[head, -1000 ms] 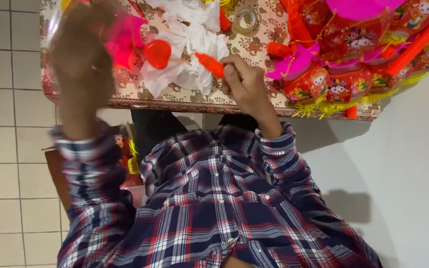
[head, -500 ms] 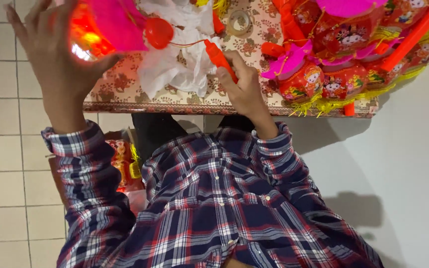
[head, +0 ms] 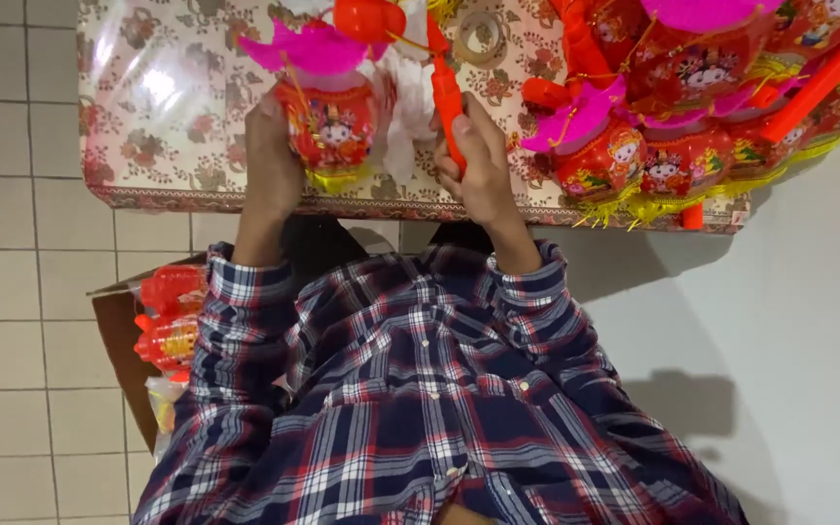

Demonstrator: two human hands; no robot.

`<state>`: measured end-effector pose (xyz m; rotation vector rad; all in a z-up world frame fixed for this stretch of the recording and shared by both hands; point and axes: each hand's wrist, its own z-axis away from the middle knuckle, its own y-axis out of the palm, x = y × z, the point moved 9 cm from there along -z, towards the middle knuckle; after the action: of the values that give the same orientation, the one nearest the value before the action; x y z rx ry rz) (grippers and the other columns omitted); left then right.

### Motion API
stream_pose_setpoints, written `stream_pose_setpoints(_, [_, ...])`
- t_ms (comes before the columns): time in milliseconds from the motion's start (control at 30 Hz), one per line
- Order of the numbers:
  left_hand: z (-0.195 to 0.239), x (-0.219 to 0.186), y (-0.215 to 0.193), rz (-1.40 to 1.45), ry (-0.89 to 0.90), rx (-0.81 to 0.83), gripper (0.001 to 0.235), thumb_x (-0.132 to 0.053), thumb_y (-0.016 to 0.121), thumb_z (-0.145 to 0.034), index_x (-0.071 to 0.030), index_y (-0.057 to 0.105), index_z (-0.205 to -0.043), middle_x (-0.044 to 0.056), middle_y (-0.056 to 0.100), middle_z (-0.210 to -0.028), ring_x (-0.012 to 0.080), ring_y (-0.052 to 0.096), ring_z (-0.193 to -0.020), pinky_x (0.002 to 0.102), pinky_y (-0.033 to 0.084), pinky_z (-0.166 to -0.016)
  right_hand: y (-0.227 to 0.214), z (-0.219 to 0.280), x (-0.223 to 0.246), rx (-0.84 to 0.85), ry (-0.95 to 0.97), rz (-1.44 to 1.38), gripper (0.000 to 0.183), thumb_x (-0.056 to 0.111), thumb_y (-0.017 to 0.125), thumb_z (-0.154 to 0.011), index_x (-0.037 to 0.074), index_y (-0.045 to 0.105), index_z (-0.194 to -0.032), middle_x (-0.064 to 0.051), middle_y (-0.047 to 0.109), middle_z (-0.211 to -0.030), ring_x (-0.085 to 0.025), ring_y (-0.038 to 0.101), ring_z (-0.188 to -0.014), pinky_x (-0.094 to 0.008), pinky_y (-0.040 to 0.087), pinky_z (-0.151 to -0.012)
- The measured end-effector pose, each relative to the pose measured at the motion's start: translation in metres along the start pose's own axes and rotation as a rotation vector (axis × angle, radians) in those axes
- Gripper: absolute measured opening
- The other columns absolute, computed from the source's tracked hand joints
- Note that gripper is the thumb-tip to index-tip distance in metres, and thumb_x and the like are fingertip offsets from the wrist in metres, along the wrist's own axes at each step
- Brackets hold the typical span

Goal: Assembling decorative lanterns by applying glue and attaching plastic handles.

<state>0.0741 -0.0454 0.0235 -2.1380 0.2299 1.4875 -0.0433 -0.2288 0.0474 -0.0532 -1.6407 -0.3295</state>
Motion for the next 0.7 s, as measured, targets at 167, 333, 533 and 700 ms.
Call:
stream_pose_setpoints(167, [0.005,0.01,-0.002,0.144,-0.193,-0.017,0.053,-0.047,0.008,-0.109,-0.014,0.044,-0.088,0.002,0.044,-0.075,0.0139,0.049,-0.068,0.029,0.035,-0.056,-0.008,0.002,-0.01,-0.028,-0.001,-0.064,0.027,0.031,0.043,-0.103,0.008,0.054,-0.11,0.004,0.033,-0.061,-0.005,0.024,-0.045,-0.02,0.024,-0.038])
stream_pose_setpoints(333, [0.012,-0.005,0.001,-0.191,0.239,0.02,0.055,0.032,0.029,-0.076,0.009,0.052,-0.12,0.016,0.052,-0.09,0.0277,0.05,-0.085,0.035,0.038,-0.065,-0.009,0.004,-0.013,-0.051,0.03,-0.044,0.026,0.028,0.041,-0.105,0.009,0.054,-0.115,0.005,0.033,-0.069,-0.004,0.027,-0.05,-0.018,0.027,-0.039])
stream_pose_setpoints(533, [0.016,0.007,0.0,0.191,-0.014,0.011,0.071,-0.055,0.01,-0.111,-0.006,0.044,-0.149,0.019,0.054,-0.141,0.033,0.051,-0.138,0.047,0.043,-0.115,-0.005,0.008,-0.01,-0.092,0.092,0.051,0.034,0.04,0.045,-0.106,0.011,0.05,-0.123,0.005,0.031,-0.077,-0.003,0.032,-0.062,-0.017,0.028,-0.045])
stream_pose_setpoints(700, [0.008,-0.008,0.0,0.12,0.12,0.01,0.069,-0.05,0.008,-0.113,-0.003,0.051,-0.14,0.02,0.062,-0.125,0.0325,0.059,-0.121,0.045,0.049,-0.1,0.002,0.007,0.002,-0.061,0.036,0.059,0.039,0.051,0.037,-0.105,0.014,0.049,-0.105,0.006,0.032,-0.063,-0.004,0.024,-0.047,-0.019,0.026,-0.04])
